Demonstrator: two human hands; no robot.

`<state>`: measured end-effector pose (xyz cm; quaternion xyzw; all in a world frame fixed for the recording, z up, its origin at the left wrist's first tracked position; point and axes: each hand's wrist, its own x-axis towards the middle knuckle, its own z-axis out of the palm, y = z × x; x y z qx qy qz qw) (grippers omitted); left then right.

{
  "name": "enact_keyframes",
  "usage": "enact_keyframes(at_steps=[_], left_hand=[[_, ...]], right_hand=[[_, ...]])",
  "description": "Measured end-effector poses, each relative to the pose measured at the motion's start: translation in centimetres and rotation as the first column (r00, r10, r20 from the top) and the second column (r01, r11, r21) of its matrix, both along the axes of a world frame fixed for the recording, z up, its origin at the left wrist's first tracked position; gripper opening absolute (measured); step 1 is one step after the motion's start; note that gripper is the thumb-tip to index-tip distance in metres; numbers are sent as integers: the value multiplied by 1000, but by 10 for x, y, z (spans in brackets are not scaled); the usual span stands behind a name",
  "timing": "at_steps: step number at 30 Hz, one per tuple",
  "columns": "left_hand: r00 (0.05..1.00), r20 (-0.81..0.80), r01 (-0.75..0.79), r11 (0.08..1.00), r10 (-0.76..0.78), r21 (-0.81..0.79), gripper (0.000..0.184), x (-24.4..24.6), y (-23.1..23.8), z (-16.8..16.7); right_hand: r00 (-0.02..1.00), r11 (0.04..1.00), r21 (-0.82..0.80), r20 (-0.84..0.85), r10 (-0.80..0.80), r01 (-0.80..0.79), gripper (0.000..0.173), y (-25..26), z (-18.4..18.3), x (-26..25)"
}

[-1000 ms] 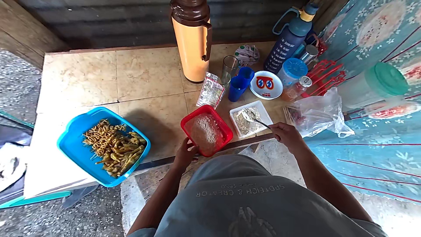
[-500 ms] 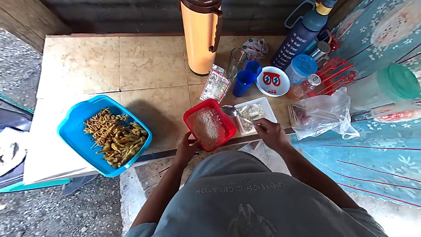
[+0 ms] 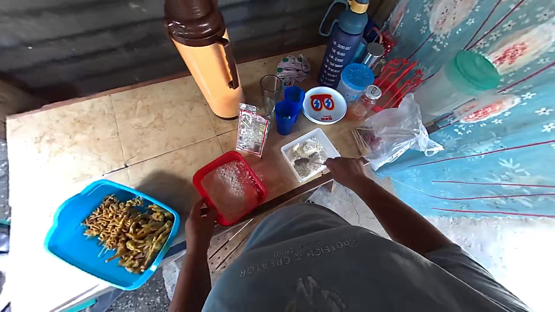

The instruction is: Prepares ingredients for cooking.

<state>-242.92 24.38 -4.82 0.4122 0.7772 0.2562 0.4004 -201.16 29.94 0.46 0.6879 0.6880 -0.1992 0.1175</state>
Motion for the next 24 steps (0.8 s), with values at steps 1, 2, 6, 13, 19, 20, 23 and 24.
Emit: enact_keyframes(at_steps=[1,2,6,13,19,20,23,24], left_hand=[[1000,-17,7,1000,-7,-3,47,0,3,2],[999,-45,23,1000,-23,0,46,0,5,3],[974,-211,106,989,-83,99,47,0,8,9],[885,-466,249,852,-7,460,48,31,5,20],[850,-473,457,769,-230,447,37,137,19,31],[857,-428,460,804,-289,378,37,160,25,29],[907,-239,379,919,-347,104,49,222,47,10],[927,-199,327,945,-319,6,55,239,55,5]], right_hand=[[1000,998,55,-14,-20,20,32,4,-4,6],[998,993,111,-39,-41,45,31,9,-6,13],[997,981,178,-29,-70,74,30,19,-11,22],[992,989,149,-120,37,-18,37,19,-17,61],[956,955,249,-198,215,-164,34,32,-37,94],[954,972,137,-204,219,-193,37,40,-32,94],[940,948,-129,-226,257,-290,39,62,-24,98],[925,933,-154,-257,279,-324,40,67,-21,103]])
